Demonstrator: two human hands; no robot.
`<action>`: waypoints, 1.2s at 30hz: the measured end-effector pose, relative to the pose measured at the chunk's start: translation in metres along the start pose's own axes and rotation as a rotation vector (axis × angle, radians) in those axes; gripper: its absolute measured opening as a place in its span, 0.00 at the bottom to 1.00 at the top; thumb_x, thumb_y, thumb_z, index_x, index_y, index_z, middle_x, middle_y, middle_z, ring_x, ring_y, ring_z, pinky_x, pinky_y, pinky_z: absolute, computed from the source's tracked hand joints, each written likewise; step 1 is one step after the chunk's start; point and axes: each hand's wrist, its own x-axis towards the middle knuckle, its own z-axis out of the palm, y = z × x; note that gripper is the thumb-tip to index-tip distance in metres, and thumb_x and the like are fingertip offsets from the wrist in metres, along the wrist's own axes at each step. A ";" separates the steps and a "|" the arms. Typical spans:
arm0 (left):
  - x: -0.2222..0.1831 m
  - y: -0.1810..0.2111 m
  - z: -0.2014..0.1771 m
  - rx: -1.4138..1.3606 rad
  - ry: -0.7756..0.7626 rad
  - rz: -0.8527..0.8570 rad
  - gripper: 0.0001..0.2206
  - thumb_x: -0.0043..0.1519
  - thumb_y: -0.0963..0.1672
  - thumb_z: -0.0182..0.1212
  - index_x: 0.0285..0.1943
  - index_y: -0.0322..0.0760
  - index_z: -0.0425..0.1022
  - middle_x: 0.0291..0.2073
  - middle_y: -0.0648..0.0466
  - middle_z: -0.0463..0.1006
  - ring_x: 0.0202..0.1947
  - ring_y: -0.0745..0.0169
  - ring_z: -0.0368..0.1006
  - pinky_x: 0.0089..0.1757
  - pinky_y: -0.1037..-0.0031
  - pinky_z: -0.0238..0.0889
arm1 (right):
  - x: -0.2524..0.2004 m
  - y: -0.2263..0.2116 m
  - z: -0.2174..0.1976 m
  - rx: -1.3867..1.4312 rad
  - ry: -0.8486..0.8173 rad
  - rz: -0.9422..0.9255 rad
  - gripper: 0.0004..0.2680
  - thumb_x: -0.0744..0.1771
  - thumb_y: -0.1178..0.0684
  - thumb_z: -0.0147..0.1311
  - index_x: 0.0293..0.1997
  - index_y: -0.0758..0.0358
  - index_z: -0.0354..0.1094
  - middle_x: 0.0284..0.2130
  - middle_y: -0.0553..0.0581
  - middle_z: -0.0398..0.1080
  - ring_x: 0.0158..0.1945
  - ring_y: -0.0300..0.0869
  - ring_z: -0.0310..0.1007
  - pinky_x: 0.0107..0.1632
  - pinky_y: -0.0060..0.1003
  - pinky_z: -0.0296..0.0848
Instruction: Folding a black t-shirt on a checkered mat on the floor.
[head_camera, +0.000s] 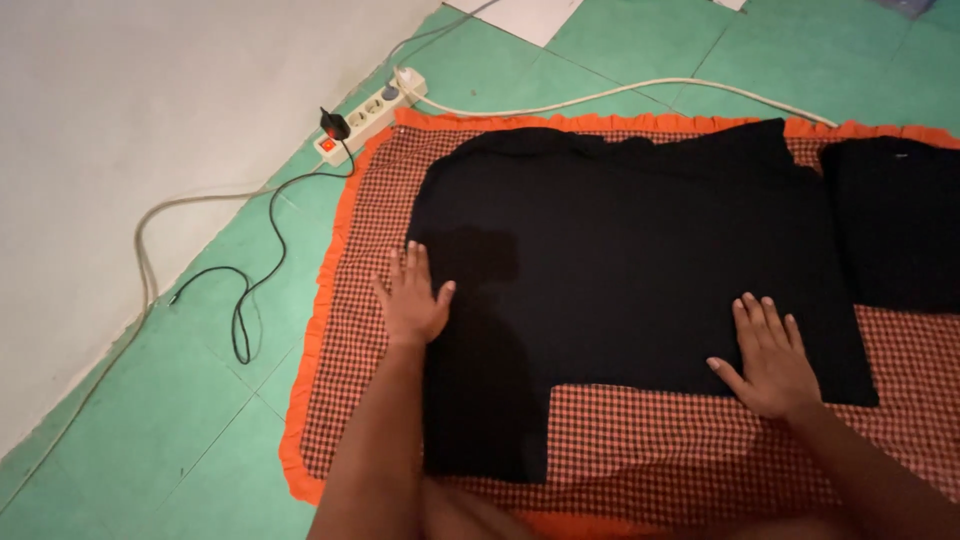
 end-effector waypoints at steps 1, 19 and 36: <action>0.000 -0.007 0.009 0.000 -0.005 0.006 0.38 0.65 0.60 0.35 0.82 0.42 0.39 0.81 0.57 0.39 0.79 0.48 0.27 0.66 0.34 0.26 | 0.000 0.000 0.000 0.000 -0.003 0.007 0.35 0.66 0.31 0.39 0.78 0.67 0.38 0.77 0.66 0.41 0.80 0.57 0.35 0.75 0.60 0.37; -0.154 0.194 -0.031 0.125 0.038 0.746 0.40 0.57 0.58 0.57 0.74 0.30 0.61 0.69 0.37 0.65 0.72 0.36 0.56 0.60 0.43 0.54 | -0.007 -0.097 -0.026 -0.260 -0.036 -0.097 0.36 0.66 0.28 0.44 0.76 0.67 0.45 0.73 0.69 0.51 0.76 0.64 0.48 0.71 0.63 0.49; -0.175 0.187 0.024 0.485 -0.578 0.568 0.44 0.62 0.65 0.40 0.82 0.60 0.20 0.81 0.59 0.21 0.80 0.52 0.18 0.70 0.43 0.22 | -0.115 0.021 -0.010 -0.033 -0.667 0.548 0.59 0.53 0.36 0.82 0.81 0.49 0.21 0.76 0.77 0.33 0.77 0.62 0.43 0.67 0.62 0.62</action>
